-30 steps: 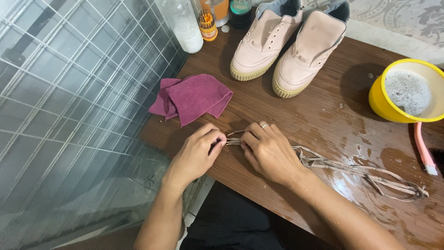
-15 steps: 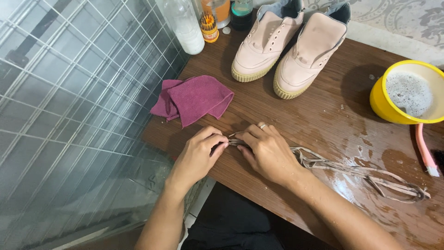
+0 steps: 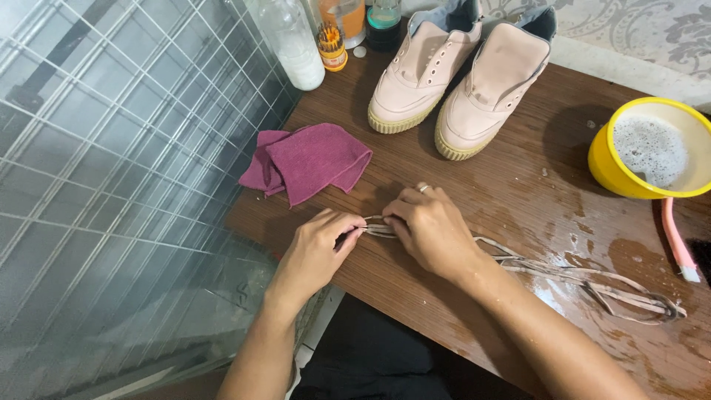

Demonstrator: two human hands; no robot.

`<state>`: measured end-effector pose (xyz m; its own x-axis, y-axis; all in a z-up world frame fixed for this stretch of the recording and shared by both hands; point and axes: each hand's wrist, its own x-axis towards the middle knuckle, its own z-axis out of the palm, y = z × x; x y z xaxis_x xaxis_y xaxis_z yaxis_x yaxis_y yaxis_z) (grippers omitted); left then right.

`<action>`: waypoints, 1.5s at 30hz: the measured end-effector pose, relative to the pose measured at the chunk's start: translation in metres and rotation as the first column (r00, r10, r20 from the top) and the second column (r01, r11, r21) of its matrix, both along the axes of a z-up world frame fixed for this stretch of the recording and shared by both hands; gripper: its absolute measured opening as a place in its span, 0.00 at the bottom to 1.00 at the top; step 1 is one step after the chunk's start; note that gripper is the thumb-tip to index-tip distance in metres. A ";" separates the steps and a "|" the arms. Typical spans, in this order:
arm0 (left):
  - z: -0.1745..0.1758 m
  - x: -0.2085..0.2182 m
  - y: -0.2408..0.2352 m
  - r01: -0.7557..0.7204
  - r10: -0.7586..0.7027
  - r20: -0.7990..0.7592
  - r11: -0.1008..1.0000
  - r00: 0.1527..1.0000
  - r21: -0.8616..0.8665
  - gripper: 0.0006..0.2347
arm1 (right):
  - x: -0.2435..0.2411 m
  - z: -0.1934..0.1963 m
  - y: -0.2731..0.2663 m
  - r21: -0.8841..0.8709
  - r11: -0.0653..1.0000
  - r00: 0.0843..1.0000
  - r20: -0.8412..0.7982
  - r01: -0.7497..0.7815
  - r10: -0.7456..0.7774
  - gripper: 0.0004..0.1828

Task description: The person removes shoelaces from a pair of pink sneakers and places them on a wooden table. They then scrub the shoelaces with a toothbrush and soapy water, repeatedly rinsing the brush in a yellow bowl and a white mug.

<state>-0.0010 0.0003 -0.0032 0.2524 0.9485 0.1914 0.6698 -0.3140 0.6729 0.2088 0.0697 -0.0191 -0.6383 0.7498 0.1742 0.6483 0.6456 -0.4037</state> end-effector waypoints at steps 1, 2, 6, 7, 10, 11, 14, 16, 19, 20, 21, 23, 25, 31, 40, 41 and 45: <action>0.000 0.000 0.000 -0.017 0.017 0.001 1.000 1.000 -0.008 0.06 | -0.001 -0.001 -0.001 -0.012 1.000 1.000 0.004 -0.002 0.003 0.03; -0.001 0.000 -0.001 -0.036 0.037 0.002 0.999 0.999 -0.017 0.06 | -0.003 -0.002 -0.002 -0.025 1.000 1.000 0.009 -0.007 0.007 0.02; 0.010 0.002 0.000 -0.037 0.037 -0.002 0.999 0.999 -0.006 0.08 | -0.006 0.004 -0.008 -0.044 0.999 1.000 -0.002 -0.018 0.018 0.02; 0.015 0.003 0.001 -0.031 0.031 -0.015 0.999 0.999 0.013 0.08 | -0.006 0.007 -0.011 -0.044 0.999 0.999 -0.022 -0.031 0.030 0.02; 0.009 0.003 0.005 0.030 -0.026 -0.065 0.998 0.998 0.060 0.06 | 0.002 0.014 -0.018 0.006 0.997 0.995 -0.059 -0.077 0.078 0.03; 0.003 0.003 0.007 0.064 -0.055 -0.111 0.994 0.992 0.087 0.06 | 0.007 0.016 -0.021 0.058 0.990 0.987 -0.082 -0.131 0.136 0.05; 0.008 0.002 0.012 0.077 -0.069 -0.090 0.993 0.994 0.089 0.06 | 0.028 0.009 -0.033 0.171 0.981 0.995 -0.010 -0.097 0.100 0.09; 0.008 0.004 0.013 0.099 -0.092 -0.090 0.992 0.992 0.083 0.06 | 0.055 0.015 -0.043 0.190 0.981 0.999 -0.004 -0.039 0.040 0.10; 0.000 0.000 0.015 0.143 -0.129 -0.108 0.980 0.986 0.136 0.06 | 0.103 0.010 -0.057 0.208 0.975 0.996 0.005 0.082 -0.085 0.13; -0.005 0.000 0.015 0.172 -0.151 -0.124 0.967 0.981 0.190 0.06 | 0.122 0.006 -0.063 0.204 0.967 0.987 0.011 0.152 -0.158 0.14; -0.004 0.000 0.016 0.186 -0.166 -0.120 0.965 0.979 0.186 0.06 | 0.140 0.009 -0.068 0.200 0.966 0.985 0.016 0.167 -0.173 0.14; -0.003 -0.001 0.017 0.207 -0.180 -0.154 0.962 0.972 0.180 0.07 | 0.175 0.014 -0.081 0.131 0.949 0.945 0.121 0.287 -0.303 0.13; -0.004 -0.002 0.019 0.231 -0.200 -0.173 0.955 0.964 0.185 0.07 | 0.210 0.005 -0.093 0.175 0.920 0.902 0.201 0.351 -0.383 0.10; -0.008 -0.003 0.024 0.271 -0.233 -0.205 0.945 0.951 0.184 0.07 | 0.274 0.010 -0.122 0.401 0.836 0.738 0.417 0.373 -0.530 0.06; -0.009 -0.003 0.020 0.253 -0.214 -0.204 0.948 0.955 0.193 0.07 | 0.302 0.002 -0.136 0.407 0.758 0.567 0.503 0.510 -0.652 0.09; -0.009 -0.003 0.020 0.247 -0.212 -0.187 0.950 0.959 0.192 0.07 | 0.305 0.000 -0.137 0.385 0.725 0.555 0.469 0.572 -0.687 0.07; -0.013 -0.003 0.018 0.216 -0.179 -0.199 0.958 0.964 0.186 0.09 | 0.302 0.014 -0.133 0.177 0.721 0.635 0.366 0.670 -0.680 0.17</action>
